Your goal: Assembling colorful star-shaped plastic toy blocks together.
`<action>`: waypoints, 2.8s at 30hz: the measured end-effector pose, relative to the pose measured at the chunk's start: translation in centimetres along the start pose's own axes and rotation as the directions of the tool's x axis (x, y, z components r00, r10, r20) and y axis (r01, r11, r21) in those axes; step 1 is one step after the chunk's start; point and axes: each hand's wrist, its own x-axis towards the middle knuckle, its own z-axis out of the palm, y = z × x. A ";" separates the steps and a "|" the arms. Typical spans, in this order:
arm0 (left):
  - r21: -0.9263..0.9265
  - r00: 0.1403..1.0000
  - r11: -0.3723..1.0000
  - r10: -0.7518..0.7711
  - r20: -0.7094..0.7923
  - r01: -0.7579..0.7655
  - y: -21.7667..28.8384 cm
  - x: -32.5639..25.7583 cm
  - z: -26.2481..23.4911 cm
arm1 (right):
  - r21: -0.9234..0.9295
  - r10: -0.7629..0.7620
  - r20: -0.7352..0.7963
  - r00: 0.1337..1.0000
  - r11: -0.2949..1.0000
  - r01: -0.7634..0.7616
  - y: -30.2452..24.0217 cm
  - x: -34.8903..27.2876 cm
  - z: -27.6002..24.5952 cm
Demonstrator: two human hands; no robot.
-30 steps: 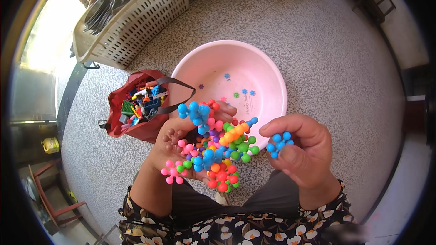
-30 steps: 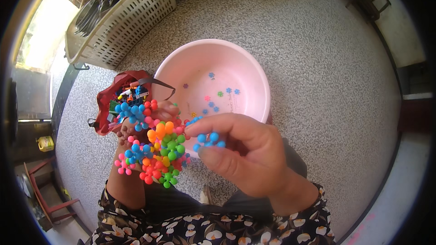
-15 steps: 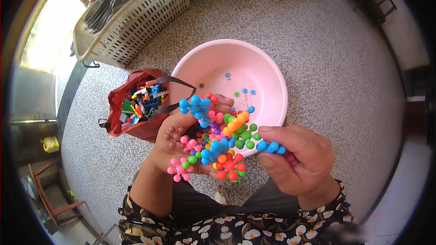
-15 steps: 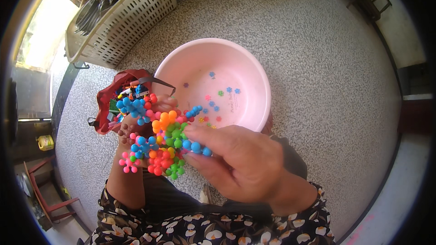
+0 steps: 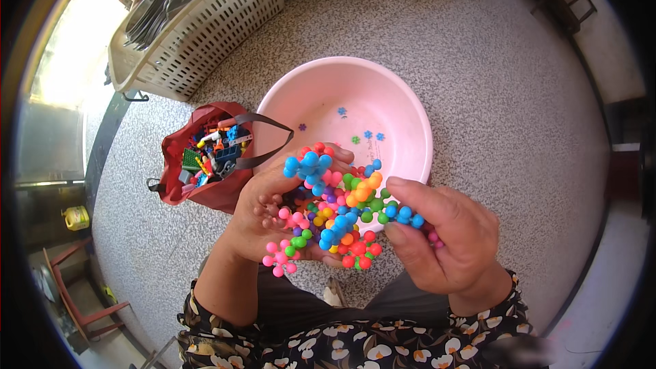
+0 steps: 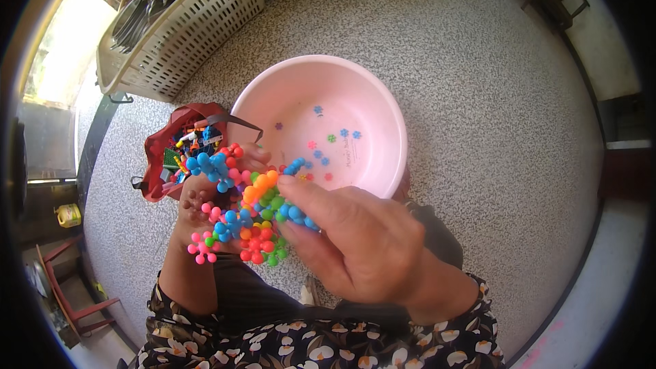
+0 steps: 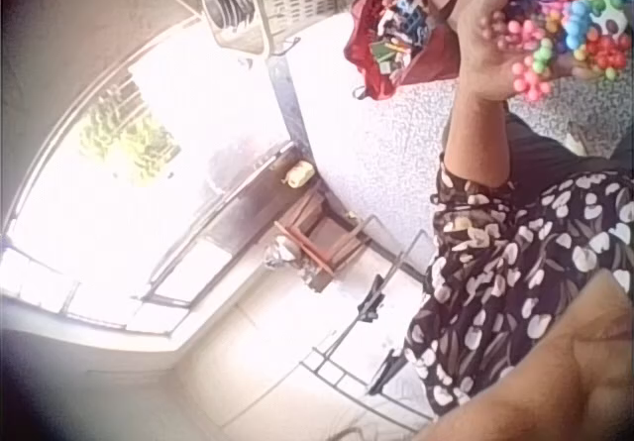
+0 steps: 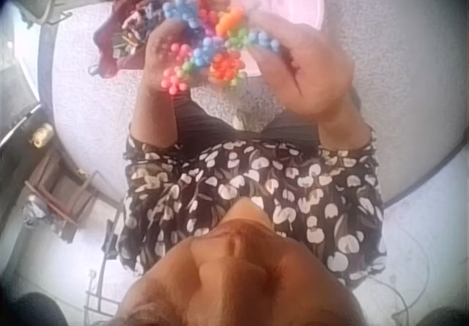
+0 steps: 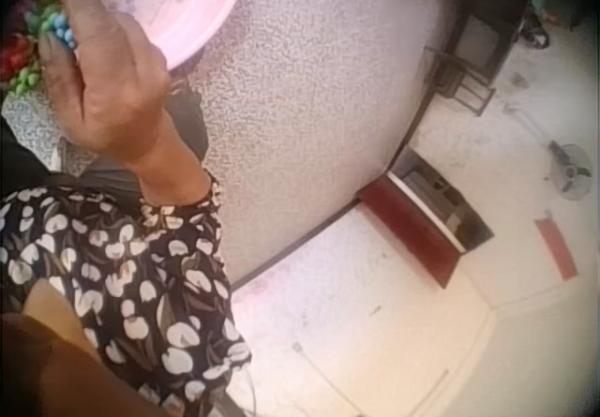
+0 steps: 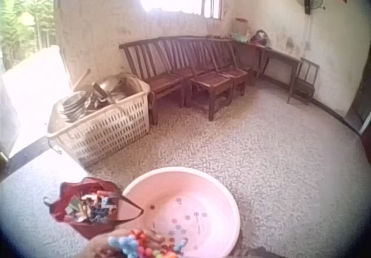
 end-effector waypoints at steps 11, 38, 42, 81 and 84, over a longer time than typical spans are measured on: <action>0.050 0.994 0.995 -0.086 -0.071 0.089 0.5 0.0 0.4 | 0.099 -0.026 0.069 0.997 0.995 0.019 0.1 0.1 -0.2; -0.200 0.997 0.978 -0.065 -0.036 0.057 -0.3 0.2 1.5 | -0.042 -0.028 -0.022 0.999 0.999 0.027 0.1 0.4 0.6; -0.319 0.996 0.946 -0.080 -0.044 0.062 -0.6 0.0 1.7 | -0.046 -0.050 -0.042 0.998 0.998 0.048 0.2 0.4 0.8; -0.821 0.808 -0.085 -0.147 0.570 0.564 -4.6 -5.1 -0.7 | 0.893 0.600 0.318 0.733 0.070 -0.445 2.9 1.7 2.1; -0.852 0.817 -0.256 -0.259 0.516 0.457 -4.2 -3.2 1.3 | 0.842 0.747 0.207 0.631 0.192 -0.504 2.5 1.4 1.9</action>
